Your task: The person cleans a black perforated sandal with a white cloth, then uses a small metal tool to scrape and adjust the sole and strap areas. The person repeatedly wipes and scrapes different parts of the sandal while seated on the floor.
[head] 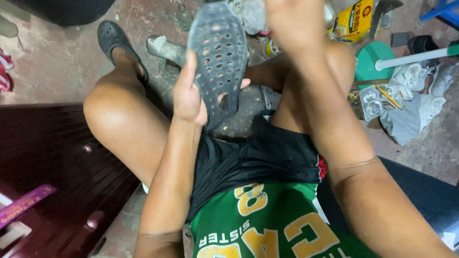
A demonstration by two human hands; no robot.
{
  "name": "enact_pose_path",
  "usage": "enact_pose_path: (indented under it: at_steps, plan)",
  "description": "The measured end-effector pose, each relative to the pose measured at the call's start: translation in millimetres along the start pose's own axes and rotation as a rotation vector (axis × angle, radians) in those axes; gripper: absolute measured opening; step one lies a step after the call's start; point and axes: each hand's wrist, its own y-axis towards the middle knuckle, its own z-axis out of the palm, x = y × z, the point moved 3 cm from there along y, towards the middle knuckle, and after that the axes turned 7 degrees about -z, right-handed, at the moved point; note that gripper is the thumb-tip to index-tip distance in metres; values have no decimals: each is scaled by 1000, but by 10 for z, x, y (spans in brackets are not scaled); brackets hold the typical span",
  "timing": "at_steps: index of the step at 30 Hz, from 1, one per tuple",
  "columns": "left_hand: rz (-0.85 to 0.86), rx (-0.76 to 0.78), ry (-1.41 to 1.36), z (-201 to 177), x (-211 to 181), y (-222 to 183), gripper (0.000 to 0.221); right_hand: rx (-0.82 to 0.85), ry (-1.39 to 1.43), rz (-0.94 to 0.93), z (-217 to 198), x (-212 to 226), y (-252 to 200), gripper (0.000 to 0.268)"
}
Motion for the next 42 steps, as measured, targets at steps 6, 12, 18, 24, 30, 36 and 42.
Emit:
enact_pose_path:
  at_steps: [6,12,18,24,30,36,42]
  plan:
    - [-288,-353,367,-763,573,103,36,-121,602,261,-799,-253,-336,22]
    - [-407,-510,616,-1585,977,87,27,-348,816,291,-1382,-705,-755,10]
    - [-522,-756,564,-2120,920,312,29,-399,950,368,-1500,-1347,-1019,16]
    - [-665,-1059,969,-2764,798,781,43,-283,890,550,-872,-1524,-981,9]
    - [-27,-656,816,-3685,908,1346,18,-8,728,639,-347,-1717,-1126,8]
    - [-31,-657,523,-4074,1025,1656,19,21,823,904,263,-1812,-1296,6]
    - [343,-829,1079,-3515,954,1674,44,141,791,1077,853,-1959,-1477,8]
